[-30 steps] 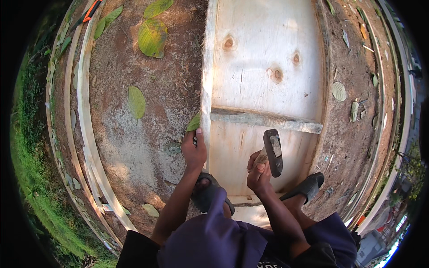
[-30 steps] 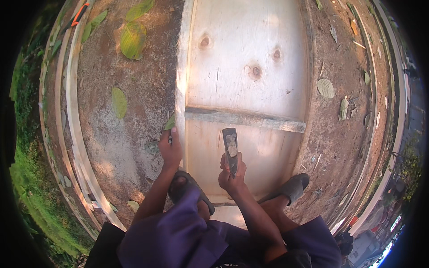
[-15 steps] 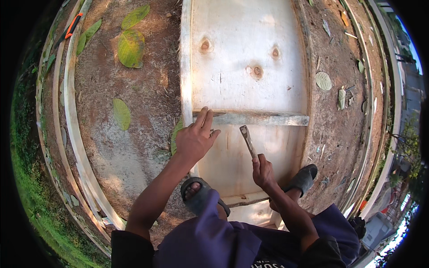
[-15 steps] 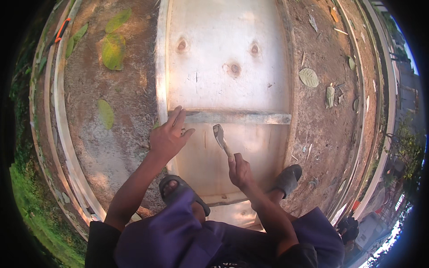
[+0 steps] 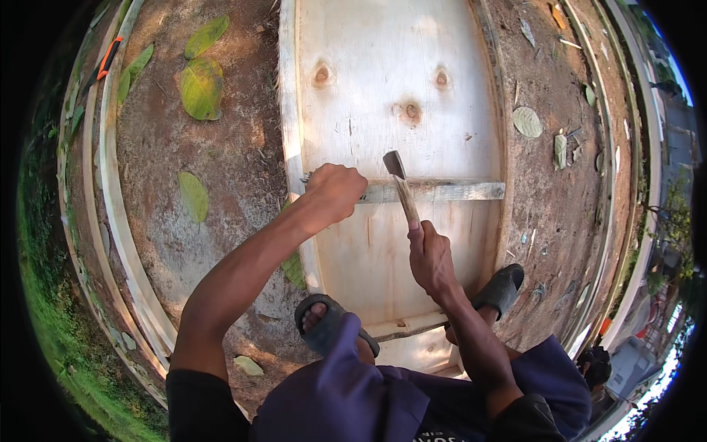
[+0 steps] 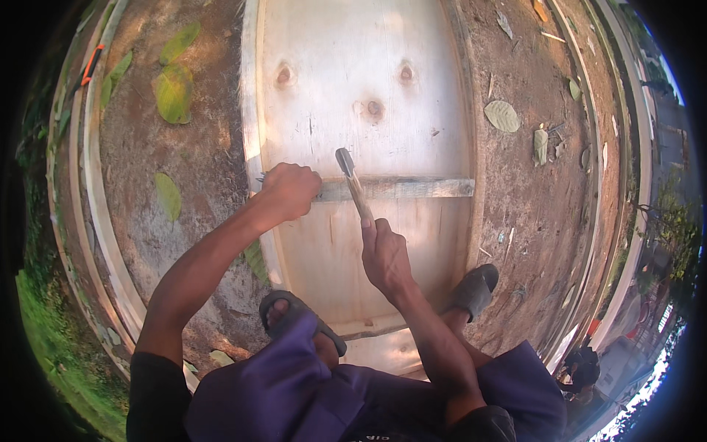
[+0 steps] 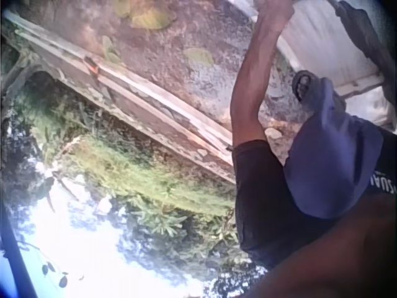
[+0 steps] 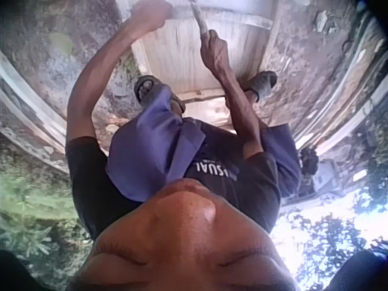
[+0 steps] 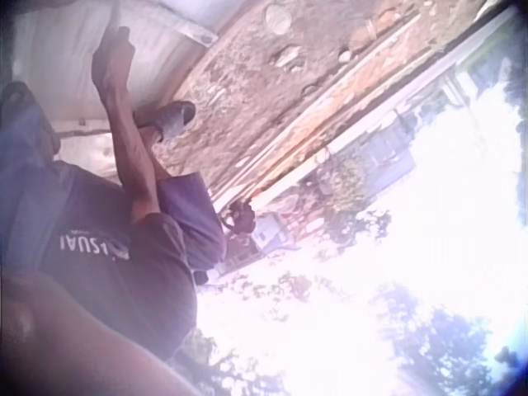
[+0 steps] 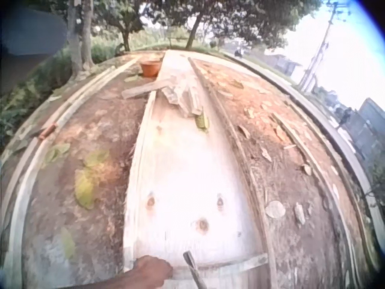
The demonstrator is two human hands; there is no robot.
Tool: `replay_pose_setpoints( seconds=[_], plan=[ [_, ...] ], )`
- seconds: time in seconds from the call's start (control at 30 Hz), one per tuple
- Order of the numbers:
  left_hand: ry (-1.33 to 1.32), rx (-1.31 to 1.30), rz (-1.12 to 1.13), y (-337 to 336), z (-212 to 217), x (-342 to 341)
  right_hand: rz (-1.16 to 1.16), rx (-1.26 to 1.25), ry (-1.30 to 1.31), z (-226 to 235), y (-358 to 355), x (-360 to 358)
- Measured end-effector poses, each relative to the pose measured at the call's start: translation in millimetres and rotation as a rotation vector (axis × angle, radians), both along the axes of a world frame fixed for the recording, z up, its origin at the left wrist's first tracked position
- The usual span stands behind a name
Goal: The person uses a hammer to drive nails into a wooden plank attached to a larger wooden structure. They repeatedly position nails and strike them to secure the plank in place.
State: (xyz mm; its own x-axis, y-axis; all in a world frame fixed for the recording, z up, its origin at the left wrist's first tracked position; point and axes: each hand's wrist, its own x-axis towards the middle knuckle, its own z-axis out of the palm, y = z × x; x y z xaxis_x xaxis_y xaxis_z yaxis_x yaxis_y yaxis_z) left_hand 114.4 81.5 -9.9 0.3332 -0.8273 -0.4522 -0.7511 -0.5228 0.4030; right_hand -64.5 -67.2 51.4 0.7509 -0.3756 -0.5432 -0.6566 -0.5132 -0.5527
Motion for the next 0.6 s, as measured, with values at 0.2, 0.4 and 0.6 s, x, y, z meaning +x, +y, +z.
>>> replay_pose_setpoints(
  seconds=[0.2,0.4,0.6],
  plan=[
    [-0.029,-0.001,-0.004,-4.8,-2.0,0.4,0.012,-0.095,-0.167,-24.1,2.8,-52.9],
    [-0.029,-0.089,0.047,-0.4,-6.9,0.5,-0.018,-0.07,-0.076,-1.2,-1.2,-18.7],
    [0.0,-0.026,0.011,-6.2,0.6,3.6,0.025,-0.156,0.08,-26.4,-10.0,-38.0]
  ],
)
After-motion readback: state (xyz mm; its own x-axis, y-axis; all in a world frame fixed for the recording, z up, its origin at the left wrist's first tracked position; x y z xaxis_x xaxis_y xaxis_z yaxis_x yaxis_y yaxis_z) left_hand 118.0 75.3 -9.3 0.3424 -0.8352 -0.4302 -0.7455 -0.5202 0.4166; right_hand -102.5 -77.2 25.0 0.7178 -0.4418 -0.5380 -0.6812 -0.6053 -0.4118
